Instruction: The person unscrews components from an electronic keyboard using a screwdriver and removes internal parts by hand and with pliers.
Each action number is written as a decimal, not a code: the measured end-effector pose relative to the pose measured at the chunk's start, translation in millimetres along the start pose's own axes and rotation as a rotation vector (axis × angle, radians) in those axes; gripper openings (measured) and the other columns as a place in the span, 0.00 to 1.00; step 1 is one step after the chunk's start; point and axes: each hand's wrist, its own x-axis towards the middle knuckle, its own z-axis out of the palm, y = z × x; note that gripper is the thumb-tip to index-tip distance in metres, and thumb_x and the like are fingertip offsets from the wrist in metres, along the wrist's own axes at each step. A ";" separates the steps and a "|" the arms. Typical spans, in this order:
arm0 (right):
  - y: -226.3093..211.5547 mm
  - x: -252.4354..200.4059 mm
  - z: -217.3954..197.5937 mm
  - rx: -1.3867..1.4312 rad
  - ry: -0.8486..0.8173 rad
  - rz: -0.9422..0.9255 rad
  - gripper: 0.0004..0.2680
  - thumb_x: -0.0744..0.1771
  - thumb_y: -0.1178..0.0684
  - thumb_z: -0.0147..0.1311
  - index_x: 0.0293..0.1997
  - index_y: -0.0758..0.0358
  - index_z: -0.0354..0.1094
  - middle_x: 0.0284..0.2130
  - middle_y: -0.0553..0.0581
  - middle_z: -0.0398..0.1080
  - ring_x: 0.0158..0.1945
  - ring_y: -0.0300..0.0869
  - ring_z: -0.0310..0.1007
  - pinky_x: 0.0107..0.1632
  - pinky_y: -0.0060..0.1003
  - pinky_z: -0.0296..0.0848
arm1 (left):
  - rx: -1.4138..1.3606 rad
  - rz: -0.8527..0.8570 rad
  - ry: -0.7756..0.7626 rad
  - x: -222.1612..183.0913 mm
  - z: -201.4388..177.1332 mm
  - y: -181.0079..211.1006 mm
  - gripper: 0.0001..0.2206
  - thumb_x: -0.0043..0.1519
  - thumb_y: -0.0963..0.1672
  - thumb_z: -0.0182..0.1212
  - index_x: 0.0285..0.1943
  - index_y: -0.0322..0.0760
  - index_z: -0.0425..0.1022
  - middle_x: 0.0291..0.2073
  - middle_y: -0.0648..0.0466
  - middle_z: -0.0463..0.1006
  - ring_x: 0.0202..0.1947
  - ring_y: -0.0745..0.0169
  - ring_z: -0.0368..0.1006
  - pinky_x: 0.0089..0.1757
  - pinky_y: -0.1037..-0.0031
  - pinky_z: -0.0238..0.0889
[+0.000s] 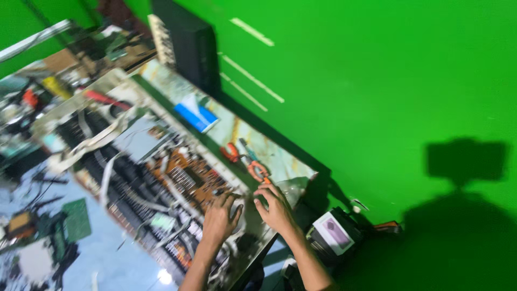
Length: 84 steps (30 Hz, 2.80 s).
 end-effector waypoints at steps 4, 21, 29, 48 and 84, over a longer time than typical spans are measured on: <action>-65.1 -0.2 37.2 0.088 -0.131 0.007 0.09 0.66 0.55 0.57 0.50 0.63 0.70 0.53 0.60 0.69 0.57 0.56 0.71 0.56 0.46 0.70 | -0.012 -0.165 0.007 -51.4 -69.6 -23.8 0.15 0.58 0.46 0.64 0.53 0.39 0.77 0.50 0.48 0.78 0.48 0.41 0.74 0.49 0.56 0.65; -310.6 -87.1 263.8 0.163 -0.456 -0.309 0.14 0.65 0.55 0.58 0.56 0.61 0.69 0.59 0.61 0.68 0.62 0.56 0.68 0.60 0.46 0.69 | -0.002 -0.514 0.336 -323.7 -263.1 -139.3 0.20 0.58 0.45 0.66 0.60 0.39 0.75 0.59 0.45 0.75 0.56 0.41 0.72 0.52 0.57 0.67; -386.2 -96.3 334.0 0.115 -0.592 -0.390 0.15 0.65 0.53 0.58 0.57 0.61 0.69 0.60 0.61 0.66 0.62 0.57 0.67 0.61 0.47 0.67 | 0.106 -0.653 0.507 -394.6 -322.5 -178.0 0.21 0.58 0.45 0.66 0.61 0.39 0.74 0.61 0.43 0.73 0.58 0.40 0.70 0.54 0.56 0.65; -423.4 12.2 460.8 0.180 -0.602 -0.473 0.16 0.65 0.51 0.58 0.60 0.61 0.67 0.62 0.64 0.65 0.64 0.59 0.66 0.62 0.48 0.67 | 0.176 -0.664 0.562 -339.3 -372.7 -319.8 0.21 0.59 0.46 0.66 0.62 0.40 0.74 0.62 0.44 0.72 0.62 0.42 0.68 0.57 0.56 0.62; -543.0 441.7 768.4 0.030 -0.505 -0.420 0.22 0.66 0.47 0.59 0.67 0.58 0.60 0.69 0.64 0.56 0.65 0.62 0.63 0.63 0.51 0.65 | 0.140 -0.563 0.453 -70.7 -588.9 -758.1 0.22 0.62 0.48 0.63 0.67 0.42 0.72 0.68 0.47 0.68 0.70 0.40 0.60 0.62 0.55 0.57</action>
